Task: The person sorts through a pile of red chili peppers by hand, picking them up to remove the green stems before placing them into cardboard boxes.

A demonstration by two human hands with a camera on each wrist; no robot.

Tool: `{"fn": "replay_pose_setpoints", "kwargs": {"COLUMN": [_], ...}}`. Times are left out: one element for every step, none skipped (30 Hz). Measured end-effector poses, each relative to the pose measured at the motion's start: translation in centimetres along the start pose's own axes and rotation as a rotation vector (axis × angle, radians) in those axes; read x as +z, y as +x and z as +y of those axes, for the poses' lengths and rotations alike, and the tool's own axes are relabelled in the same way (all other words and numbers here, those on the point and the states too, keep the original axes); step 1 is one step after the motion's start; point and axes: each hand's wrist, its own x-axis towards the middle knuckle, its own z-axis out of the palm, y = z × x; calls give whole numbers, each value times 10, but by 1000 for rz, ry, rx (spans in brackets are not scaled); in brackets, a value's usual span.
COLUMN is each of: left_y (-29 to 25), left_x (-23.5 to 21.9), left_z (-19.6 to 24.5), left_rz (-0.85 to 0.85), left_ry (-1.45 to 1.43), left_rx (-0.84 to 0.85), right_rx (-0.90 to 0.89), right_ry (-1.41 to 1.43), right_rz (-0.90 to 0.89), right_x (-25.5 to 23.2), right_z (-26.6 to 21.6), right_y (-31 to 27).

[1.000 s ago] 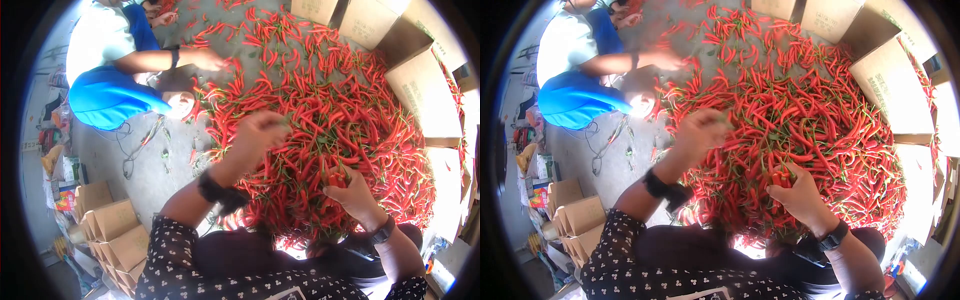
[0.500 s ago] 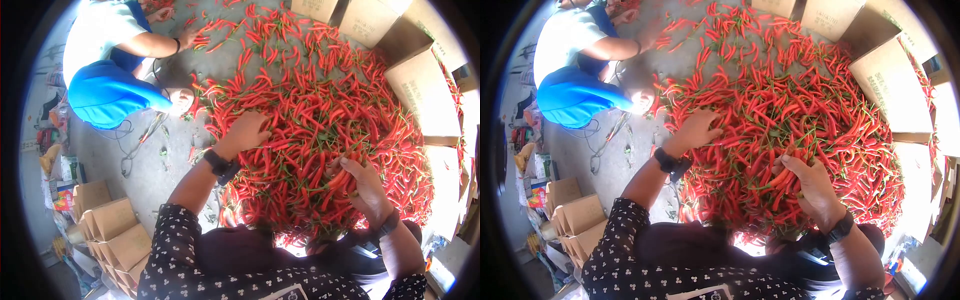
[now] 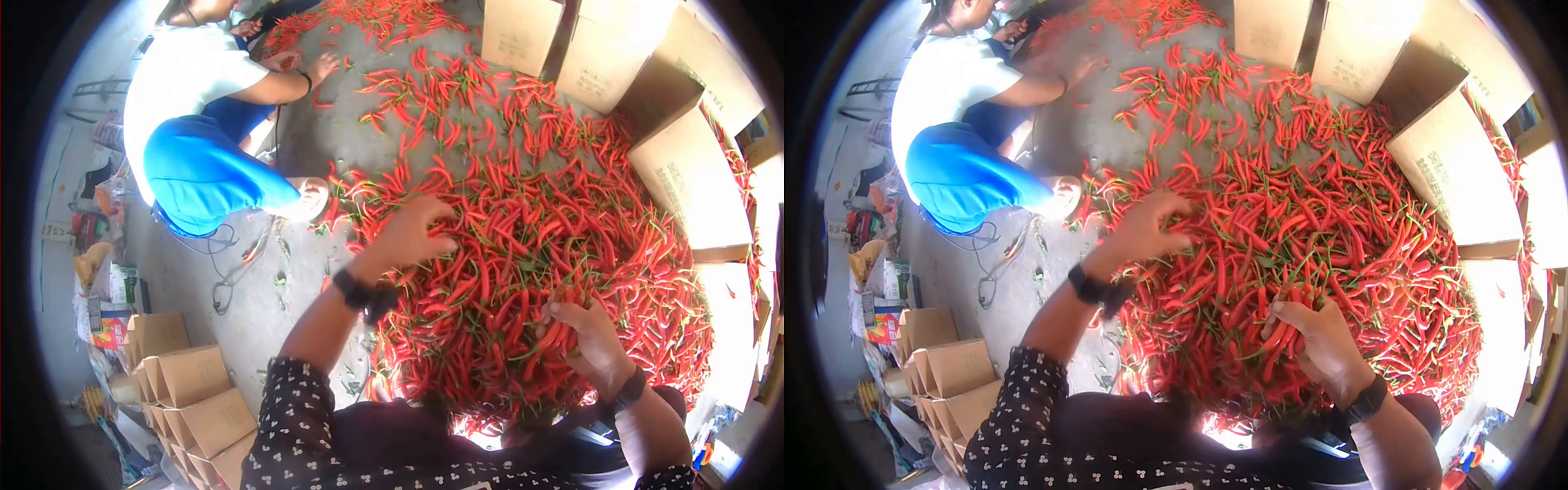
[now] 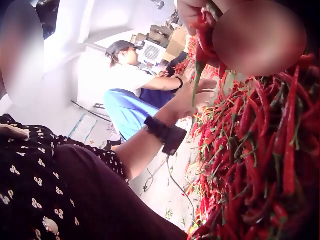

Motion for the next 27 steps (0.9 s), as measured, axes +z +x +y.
{"fn": "replay_pose_setpoints", "kwargs": {"left_y": [9,15,19,19,19,19,18,13,12,11,11,10,8,7,8,11,14,17,16,17,17,16,13,11,9,9,8], "left_x": [-5,-5,-2,4,12,21,29,20,23,24,23,32,33,36,37,35,32,29,30,33,34,34,35,35,35,33,29], "left_z": [-21,-41,-60,-70,-78,-80,-79,-29,-28,-27,-28,-51,-50,-47,-43,-40,-38,-36,-37,-38,-39,-40,-41,-42,-47,-54,-56], "left_rz": [95,84,118,152,146,-8,-161,-203,-203,-237,-269,-230,-229,-184,-137,-136,-173,-208,-204,-199,-194,-193,-163,-134,-135,-117,-98], "left_ry": [160,153,230,309,306,370,432,401,400,382,366,355,355,374,392,392,386,381,383,391,399,399,413,425,423,401,379], "left_rx": [4,3,-115,-232,-233,-259,-285,-392,-394,-398,-401,-308,-312,-368,-421,-424,-423,-422,-427,-428,-427,-426,-411,-396,-396,-319,-242], "right_rx": [7,4,2,-11,-7,-8,-9,-7,-5,-3,-3,-18,-32,-30,-25,-18,-14,-20,-27,-27,-39,-51,-53,-49,-44,-42,-43], "right_ry": [4,-2,-8,10,12,7,2,2,15,27,25,31,38,37,21,5,4,1,-4,-7,2,11,11,11,11,10,6], "right_rz": [8,11,15,15,19,30,39,40,46,49,44,38,32,29,17,5,2,7,11,6,9,14,16,18,18,19,12], "right_x": [-1,-1,-2,-3,-3,-4,-5,-6,-7,-7,-6,-3,-2,-2,-2,-1,-1,0,1,1,1,0,-1,-1,-2,-3,-4], "right_z": [1,0,0,1,2,1,0,0,0,0,-1,-2,-2,-1,-1,-1,0,0,-1,0,0,0,-1,-2,-2,-2,-1], "right_y": [-1,-2,-3,-4,-5,-6,-6,-6,-6,-4,-3,-2,-2,-1,0,0,-1,-1,-2,-3,-4,-6,-8,-10,-12,-12,-12]}}
